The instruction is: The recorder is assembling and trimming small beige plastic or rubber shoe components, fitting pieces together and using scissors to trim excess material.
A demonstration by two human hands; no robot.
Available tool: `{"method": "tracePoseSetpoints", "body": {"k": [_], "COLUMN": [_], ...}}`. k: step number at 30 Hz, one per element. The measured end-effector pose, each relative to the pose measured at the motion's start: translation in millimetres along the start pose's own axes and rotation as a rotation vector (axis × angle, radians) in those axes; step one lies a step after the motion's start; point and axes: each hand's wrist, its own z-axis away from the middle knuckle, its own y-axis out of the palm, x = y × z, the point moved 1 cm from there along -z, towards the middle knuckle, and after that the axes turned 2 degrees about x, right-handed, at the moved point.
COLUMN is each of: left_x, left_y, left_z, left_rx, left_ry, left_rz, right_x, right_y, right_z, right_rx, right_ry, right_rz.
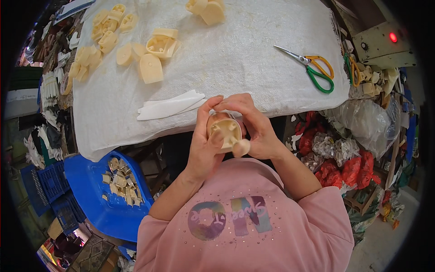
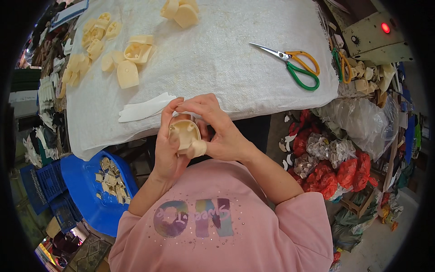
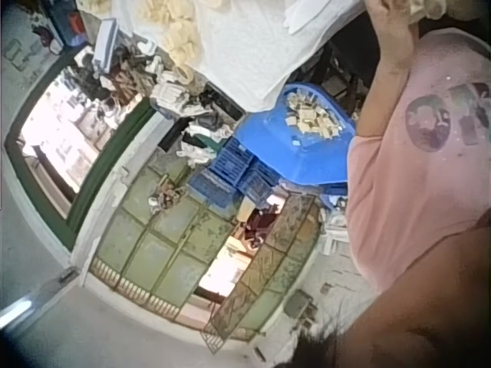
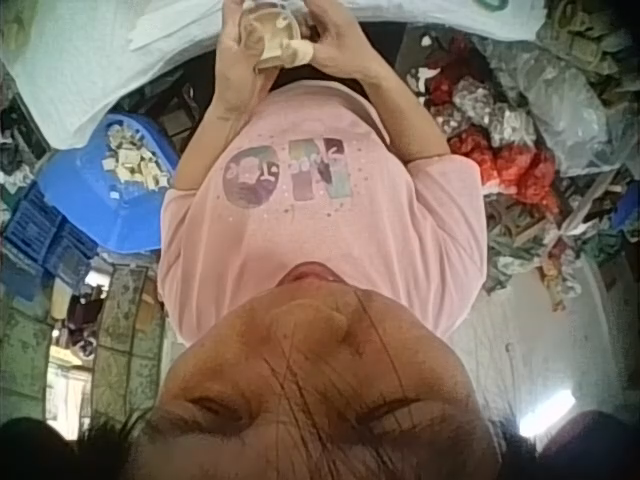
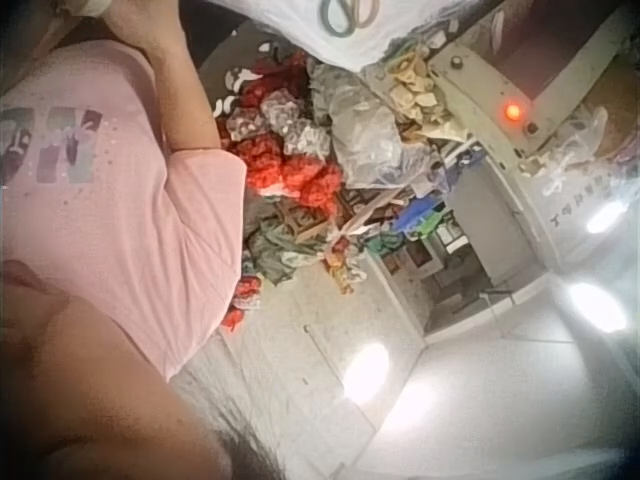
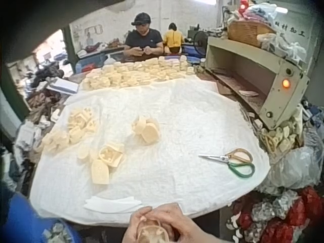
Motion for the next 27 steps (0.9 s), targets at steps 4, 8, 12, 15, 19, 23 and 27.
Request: {"method": "tracePoseSetpoints", "body": {"k": [4,8,12,15,19,23,27], "left_x": [-11,-9,-9,-11,-15,-14,-11], "left_y": [-2,7,9,6,10,11,10], "left_z": [-1,-3,-3,-1,-2,-1,-2], "left_rx": [0.037,-0.021,0.003,0.067,-0.014,-0.114,-0.149], "left_ry": [-0.142,-0.106,-0.119,-0.091,-0.095,-0.019,0.071], "left_rz": [0.184,0.11,0.122,0.1,0.147,0.068,0.079], "right_x": [4,2,-9,-1,1,-1,-1], "right_y": [-6,-6,-16,-12,-5,7,20], "right_z": [-10,-26,-23,-21,-12,-7,6], "right_rx": [0.004,0.195,0.326,0.255,0.22,0.083,-0.063], "right_ry": [0.428,0.673,0.413,0.169,0.122,-0.045,-0.024], "right_rz": [-0.484,-0.639,-0.514,-0.377,-0.139,0.099,0.123]}}
